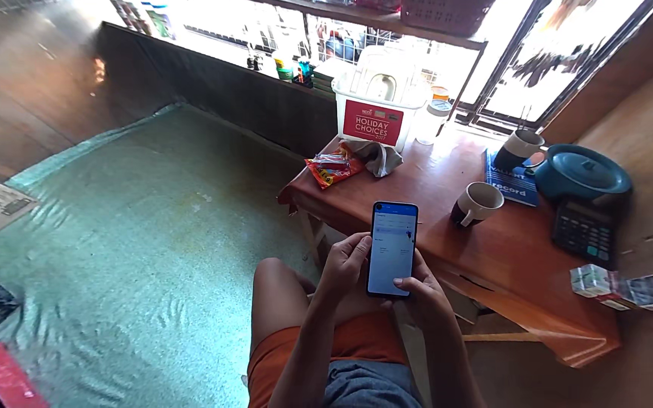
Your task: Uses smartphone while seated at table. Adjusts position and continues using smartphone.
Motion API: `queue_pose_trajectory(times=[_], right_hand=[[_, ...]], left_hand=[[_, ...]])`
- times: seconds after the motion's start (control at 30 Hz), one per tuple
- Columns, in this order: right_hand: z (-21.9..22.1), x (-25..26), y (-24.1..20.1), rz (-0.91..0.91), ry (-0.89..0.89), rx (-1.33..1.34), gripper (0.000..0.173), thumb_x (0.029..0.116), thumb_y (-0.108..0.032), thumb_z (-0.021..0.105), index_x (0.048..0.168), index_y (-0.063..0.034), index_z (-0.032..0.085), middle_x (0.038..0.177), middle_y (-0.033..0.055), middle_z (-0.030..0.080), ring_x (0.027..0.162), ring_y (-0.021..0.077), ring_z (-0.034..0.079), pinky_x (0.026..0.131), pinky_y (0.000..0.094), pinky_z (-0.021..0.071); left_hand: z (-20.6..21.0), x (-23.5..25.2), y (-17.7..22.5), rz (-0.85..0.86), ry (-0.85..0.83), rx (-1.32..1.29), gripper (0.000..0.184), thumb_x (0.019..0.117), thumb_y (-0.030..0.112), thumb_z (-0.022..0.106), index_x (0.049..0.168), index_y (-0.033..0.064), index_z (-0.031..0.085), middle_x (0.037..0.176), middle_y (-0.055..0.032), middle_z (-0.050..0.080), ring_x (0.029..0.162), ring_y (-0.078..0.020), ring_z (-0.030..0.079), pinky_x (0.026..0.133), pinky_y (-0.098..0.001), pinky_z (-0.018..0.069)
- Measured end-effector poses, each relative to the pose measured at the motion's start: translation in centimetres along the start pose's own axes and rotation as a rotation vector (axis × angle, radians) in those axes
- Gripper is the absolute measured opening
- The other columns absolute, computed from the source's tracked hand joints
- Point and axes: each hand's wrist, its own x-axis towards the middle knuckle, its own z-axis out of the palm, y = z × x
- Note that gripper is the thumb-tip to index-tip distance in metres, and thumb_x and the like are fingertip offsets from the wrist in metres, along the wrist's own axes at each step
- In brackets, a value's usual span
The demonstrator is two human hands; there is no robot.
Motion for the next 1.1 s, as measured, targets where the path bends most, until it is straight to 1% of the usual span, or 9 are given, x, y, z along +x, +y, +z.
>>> queue_pose_trajectory(times=[0.1, 0.2, 0.3, 0.43, 0.6, 0.67, 0.83, 0.97, 1.1], right_hand=[[-0.04, 0.03, 0.23, -0.004, -0.008, -0.01, 0.063, 0.0837, 0.0, 0.059, 0.14, -0.008, 0.033, 0.112, 0.0137, 0.071, 0.087, 0.0249, 0.075, 0.058, 0.0385, 0.0645], [-0.14, 0.09, 0.4, -0.003, -0.022, -0.014, 0.063, 0.0843, -0.001, 0.061, 0.14, -0.0076, 0.033, 0.113, 0.0139, 0.07, 0.088, 0.0253, 0.075, 0.059, 0.0388, 0.0646], [-0.11, 0.05, 0.39, 0.0, -0.028, -0.024, 0.063, 0.0845, -0.001, 0.061, 0.141, -0.0077, 0.034, 0.113, 0.0137, 0.07, 0.089, 0.0255, 0.075, 0.06, 0.0395, 0.0648], [0.1, -0.04, 0.35, 0.011, -0.001, -0.07, 0.063, 0.0836, -0.002, 0.06, 0.141, -0.0078, 0.034, 0.112, 0.011, 0.07, 0.087, 0.023, 0.075, 0.059, 0.038, 0.0645], [-0.13, 0.15, 0.71, 0.027, -0.056, -0.104, 0.058, 0.0856, -0.002, 0.06, 0.138, -0.0077, 0.036, 0.114, 0.0105, 0.07, 0.091, 0.0224, 0.075, 0.061, 0.0371, 0.0646], [-0.1, 0.18, 0.87, 0.038, -0.064, -0.111, 0.059, 0.0854, -0.002, 0.06, 0.139, -0.0078, 0.036, 0.114, 0.0107, 0.07, 0.091, 0.0226, 0.075, 0.062, 0.0375, 0.0647], [-0.22, 0.28, 1.01, 0.039, -0.086, -0.11, 0.058, 0.0866, -0.002, 0.06, 0.139, -0.0082, 0.036, 0.115, 0.0108, 0.07, 0.091, 0.0226, 0.075, 0.062, 0.0371, 0.0647], [-0.29, 0.28, 0.89, 0.039, -0.09, -0.111, 0.059, 0.0871, -0.003, 0.06, 0.14, -0.0082, 0.035, 0.114, 0.011, 0.07, 0.09, 0.0229, 0.075, 0.062, 0.0365, 0.0647], [-0.36, 0.34, 0.9, 0.029, -0.105, -0.102, 0.06, 0.0869, -0.001, 0.058, 0.141, -0.0078, 0.034, 0.115, 0.0106, 0.07, 0.091, 0.0227, 0.075, 0.063, 0.037, 0.0648]], left_hand=[[-0.19, -0.03, -0.01, -0.021, 0.006, 0.024, 0.03, 0.1071, 0.011, 0.044, 0.11, 0.0019, 0.072, 0.088, -0.0013, 0.072, 0.079, -0.0057, 0.067, 0.077, -0.0237, 0.0568], [-0.28, -0.11, 0.06, -0.031, 0.023, 0.032, 0.029, 0.1069, 0.011, 0.044, 0.109, 0.0022, 0.072, 0.086, -0.001, 0.071, 0.077, -0.0047, 0.066, 0.075, -0.0225, 0.0559], [-0.37, -0.21, 0.25, -0.033, 0.022, 0.034, 0.029, 0.1067, 0.011, 0.044, 0.108, 0.0022, 0.072, 0.086, -0.0008, 0.071, 0.078, -0.0044, 0.066, 0.075, -0.0222, 0.0553], [-0.37, -0.27, 0.4, -0.043, 0.035, 0.035, 0.03, 0.1068, 0.011, 0.042, 0.109, 0.002, 0.071, 0.087, -0.0012, 0.071, 0.079, -0.0054, 0.067, 0.077, -0.0243, 0.0568], [-0.61, -0.29, 0.31, -0.043, 0.111, 0.046, 0.033, 0.1087, 0.015, 0.04, 0.11, 0.003, 0.071, 0.087, -0.0011, 0.07, 0.078, -0.0057, 0.065, 0.074, -0.0235, 0.055], [-0.77, -0.33, 0.25, -0.046, 0.131, 0.053, 0.033, 0.1087, 0.015, 0.04, 0.109, 0.0022, 0.071, 0.088, -0.0018, 0.07, 0.078, -0.0063, 0.065, 0.075, -0.0242, 0.0546], [-1.02, -0.3, 0.0, 0.0, 0.136, 0.069, 0.034, 0.1072, 0.013, 0.04, 0.103, 0.0027, 0.072, 0.085, -0.0004, 0.069, 0.076, -0.0044, 0.063, 0.073, -0.0227, 0.0536], [-0.88, -0.25, 0.09, 0.007, 0.135, 0.075, 0.032, 0.1062, 0.012, 0.042, 0.103, 0.0026, 0.072, 0.084, 0.0003, 0.069, 0.076, -0.0042, 0.064, 0.075, -0.0228, 0.0539], [-0.81, -0.18, 0.08, 0.009, 0.138, 0.08, 0.032, 0.1057, 0.012, 0.042, 0.103, 0.003, 0.073, 0.084, 0.0, 0.07, 0.077, -0.0045, 0.065, 0.075, -0.0235, 0.0541]])
